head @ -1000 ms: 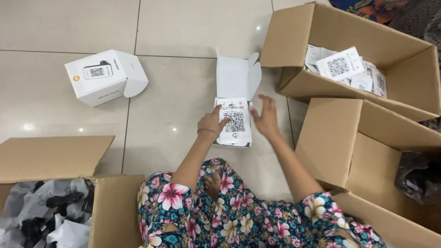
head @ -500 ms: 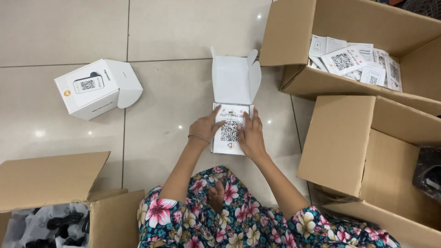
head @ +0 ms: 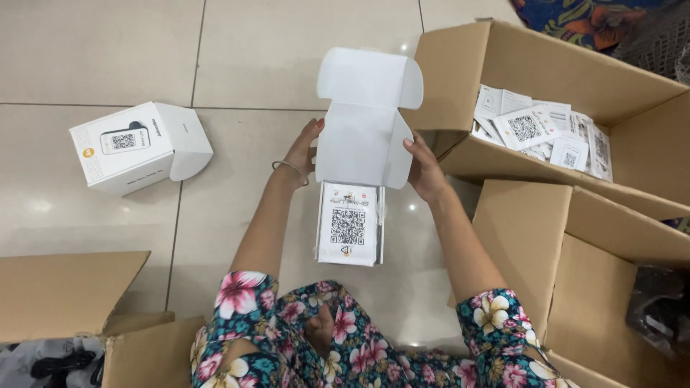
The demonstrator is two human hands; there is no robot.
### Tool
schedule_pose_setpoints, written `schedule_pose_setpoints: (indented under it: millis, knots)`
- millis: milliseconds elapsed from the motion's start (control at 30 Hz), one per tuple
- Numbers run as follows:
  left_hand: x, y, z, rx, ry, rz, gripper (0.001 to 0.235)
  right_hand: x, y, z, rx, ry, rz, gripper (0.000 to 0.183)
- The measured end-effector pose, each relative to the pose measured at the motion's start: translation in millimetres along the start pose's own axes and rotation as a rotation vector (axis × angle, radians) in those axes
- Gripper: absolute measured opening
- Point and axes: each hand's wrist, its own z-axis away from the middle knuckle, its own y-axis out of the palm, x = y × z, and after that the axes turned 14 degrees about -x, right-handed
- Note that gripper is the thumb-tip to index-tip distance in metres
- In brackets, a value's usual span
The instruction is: The person packs electronic devices and their instruction manuals into small white product boxes and then organizes these boxes and accessories into larger shipping containers.
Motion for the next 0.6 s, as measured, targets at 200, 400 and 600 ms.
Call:
schedule_pose_setpoints:
  millis: [200,400,600]
  knots:
    - [9.5,-5.7,131.4,0.187,0.458,-0.461,0.087,-24.0,-43.9,55.0,0.345,-0.218,0.061,0.073]
    - [72.5,-5.6,112.3,0.103,0.485,-0.107,0.047,-22.7,-30.2,90.8,0.299,-0.391,0.262,0.055]
    - [60.5,-9.5,120.4,0.121,0.541,-0.319,0.054,-23.6,-27.3,94.3,0.273,-0.336,0.132,0.051]
